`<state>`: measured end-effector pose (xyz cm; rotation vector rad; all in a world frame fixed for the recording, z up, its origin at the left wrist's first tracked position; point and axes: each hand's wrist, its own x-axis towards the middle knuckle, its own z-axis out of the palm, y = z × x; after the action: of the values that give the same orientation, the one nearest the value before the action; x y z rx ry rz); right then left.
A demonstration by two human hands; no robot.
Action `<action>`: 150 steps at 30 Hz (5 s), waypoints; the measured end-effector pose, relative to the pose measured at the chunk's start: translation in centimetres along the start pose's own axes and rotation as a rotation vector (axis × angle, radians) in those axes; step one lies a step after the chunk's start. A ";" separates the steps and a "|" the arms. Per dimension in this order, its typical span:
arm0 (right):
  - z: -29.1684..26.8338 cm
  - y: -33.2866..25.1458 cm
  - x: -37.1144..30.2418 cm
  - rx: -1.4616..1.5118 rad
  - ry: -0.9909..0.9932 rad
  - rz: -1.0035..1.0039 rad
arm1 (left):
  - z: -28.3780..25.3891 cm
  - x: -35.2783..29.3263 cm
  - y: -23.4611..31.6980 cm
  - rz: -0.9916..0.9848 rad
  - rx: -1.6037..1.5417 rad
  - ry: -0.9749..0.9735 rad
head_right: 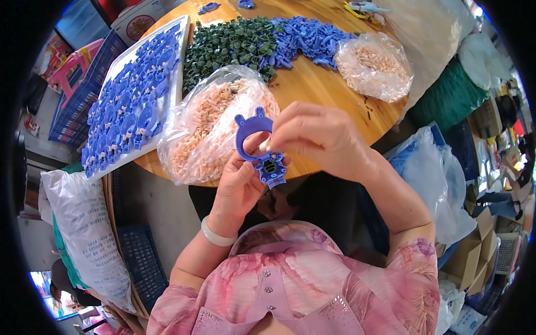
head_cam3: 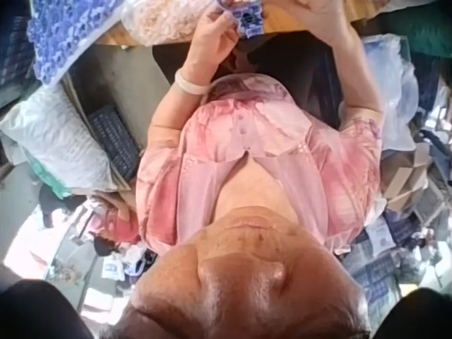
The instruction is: Assembling small plastic components into toy bases at a workbench.
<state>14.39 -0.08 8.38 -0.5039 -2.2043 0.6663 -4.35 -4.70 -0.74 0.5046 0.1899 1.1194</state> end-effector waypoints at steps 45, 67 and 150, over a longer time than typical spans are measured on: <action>4.3 -3.0 -2.9 -0.041 0.030 0.482 | -0.7 -0.7 -1.0 0.292 0.405 0.036; 4.2 -2.4 -2.3 -0.145 -0.065 0.424 | -1.0 -0.7 -0.8 0.216 0.306 0.062; -5.8 10.1 -5.0 -0.546 -0.254 0.472 | 0.2 5.5 -3.9 -0.008 0.018 0.020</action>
<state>23.39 6.84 2.81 -1.3094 -2.5304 0.3611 1.25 -1.16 -1.86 0.5083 0.2189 1.1155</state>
